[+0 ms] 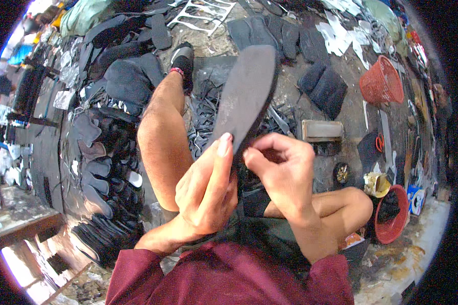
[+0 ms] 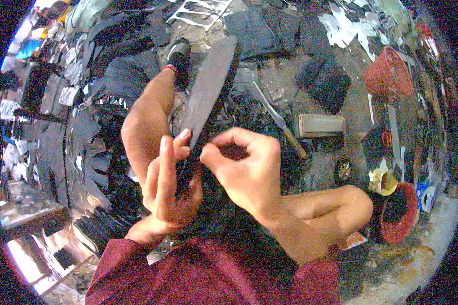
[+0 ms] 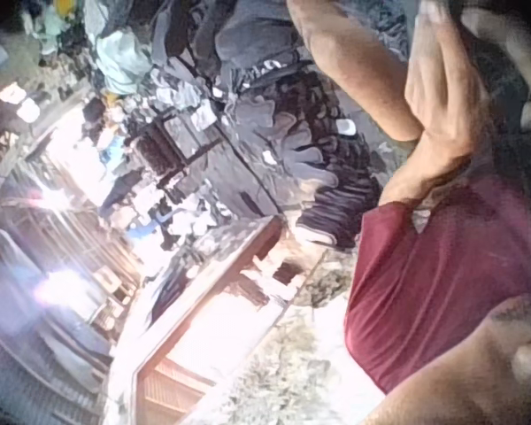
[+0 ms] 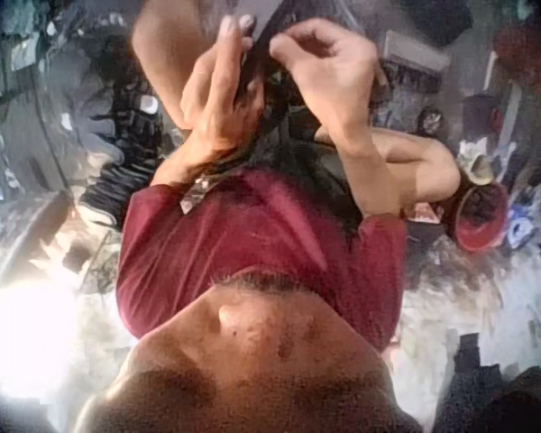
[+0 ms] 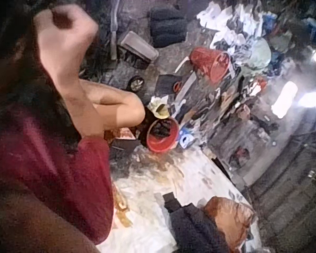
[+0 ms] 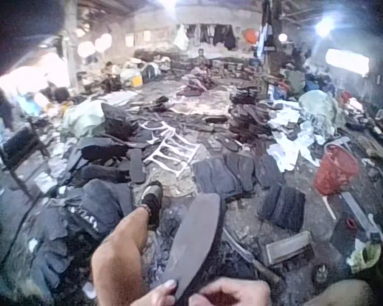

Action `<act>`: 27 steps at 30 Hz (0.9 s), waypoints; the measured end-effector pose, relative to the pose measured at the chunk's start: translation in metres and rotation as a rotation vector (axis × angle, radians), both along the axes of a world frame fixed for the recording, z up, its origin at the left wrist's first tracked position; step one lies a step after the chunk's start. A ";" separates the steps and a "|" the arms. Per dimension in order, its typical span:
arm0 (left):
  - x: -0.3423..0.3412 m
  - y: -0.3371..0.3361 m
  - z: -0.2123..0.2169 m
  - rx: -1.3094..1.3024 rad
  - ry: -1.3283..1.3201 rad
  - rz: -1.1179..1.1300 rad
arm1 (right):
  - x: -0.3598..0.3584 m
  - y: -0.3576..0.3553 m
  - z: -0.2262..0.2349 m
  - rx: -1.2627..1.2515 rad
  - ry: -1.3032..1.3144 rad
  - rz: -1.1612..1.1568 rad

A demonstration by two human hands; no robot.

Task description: The person sits on the floor and uses a knife to cut and trim black rubber pieces. They repeatedly hold the rubber, slice off strips, and place the trimmed pieces aside. The process continues with multiple rubber pieces throughout the clip.

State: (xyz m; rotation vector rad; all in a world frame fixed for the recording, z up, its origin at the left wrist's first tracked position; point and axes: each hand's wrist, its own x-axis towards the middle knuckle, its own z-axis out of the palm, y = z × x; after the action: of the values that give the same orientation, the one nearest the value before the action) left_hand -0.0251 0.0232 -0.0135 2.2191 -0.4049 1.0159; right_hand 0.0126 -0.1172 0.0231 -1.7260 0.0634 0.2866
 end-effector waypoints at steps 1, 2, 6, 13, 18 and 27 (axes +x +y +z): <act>0.002 0.002 0.000 0.035 0.008 -0.005 | 0.001 0.001 -0.008 0.093 0.006 -0.024; 0.006 0.004 0.002 0.069 0.005 -0.009 | 0.003 0.001 -0.014 0.186 0.001 -0.045; 0.013 0.005 0.005 0.054 0.005 -0.042 | 0.000 -0.004 -0.014 0.280 0.063 -0.074; 0.022 0.004 0.007 0.179 -0.032 -0.065 | 0.011 -0.008 -0.013 0.265 0.072 -0.013; 0.023 0.003 0.005 0.097 0.007 -0.044 | 0.016 -0.003 -0.024 0.291 0.142 -0.056; -0.004 -0.002 0.019 -0.360 0.285 -0.160 | 0.002 -0.013 0.002 0.337 0.200 0.016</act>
State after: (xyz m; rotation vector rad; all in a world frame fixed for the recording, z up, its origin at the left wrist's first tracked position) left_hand -0.0290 0.0217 0.0058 1.9327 -0.2441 0.6189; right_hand 0.0150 -0.1301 0.0255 -1.3607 0.1396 0.4550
